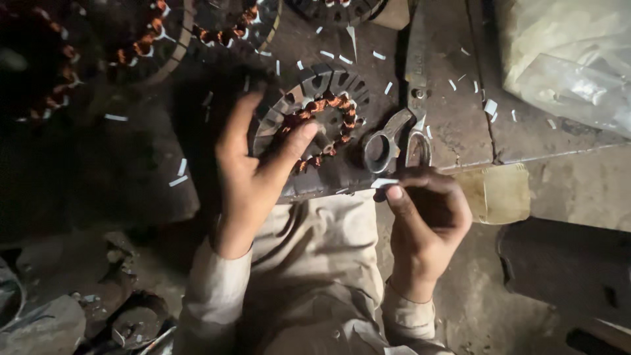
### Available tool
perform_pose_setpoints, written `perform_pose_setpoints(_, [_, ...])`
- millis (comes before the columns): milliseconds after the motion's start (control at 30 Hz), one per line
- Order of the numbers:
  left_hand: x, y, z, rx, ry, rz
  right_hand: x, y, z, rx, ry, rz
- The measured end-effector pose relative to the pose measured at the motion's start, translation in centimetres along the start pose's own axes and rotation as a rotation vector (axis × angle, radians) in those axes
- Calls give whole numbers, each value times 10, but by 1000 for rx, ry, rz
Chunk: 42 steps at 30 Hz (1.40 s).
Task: The person inserts small white insulating pieces into the slots of a motor stator, using shears to trim excess material. The person handles the stator and shears repeatedly, placing trimmed pieces on the workbench.
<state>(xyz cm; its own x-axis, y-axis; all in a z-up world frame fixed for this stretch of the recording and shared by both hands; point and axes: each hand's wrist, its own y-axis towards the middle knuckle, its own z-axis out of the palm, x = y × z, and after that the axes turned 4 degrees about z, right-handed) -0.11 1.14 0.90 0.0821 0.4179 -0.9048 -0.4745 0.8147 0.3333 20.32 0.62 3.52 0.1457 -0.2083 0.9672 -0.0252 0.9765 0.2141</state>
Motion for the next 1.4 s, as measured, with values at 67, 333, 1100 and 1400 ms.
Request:
perform_pose_setpoints(67, [-6, 4, 4, -15, 21, 29, -2, 3, 2, 0, 17, 31])
perform_pose_setpoints(333, [-50, -44, 18, -56, 607, 446, -16, -7, 10, 40, 160, 162])
perform_pose_setpoints(1100, [1, -107, 37, -6, -54, -159, 24, 37, -64, 159, -1336, -160])
perform_pose_setpoints(1400, [18, -116, 58, 37, -186, -295, -44, -40, -133, 328, -756, 295])
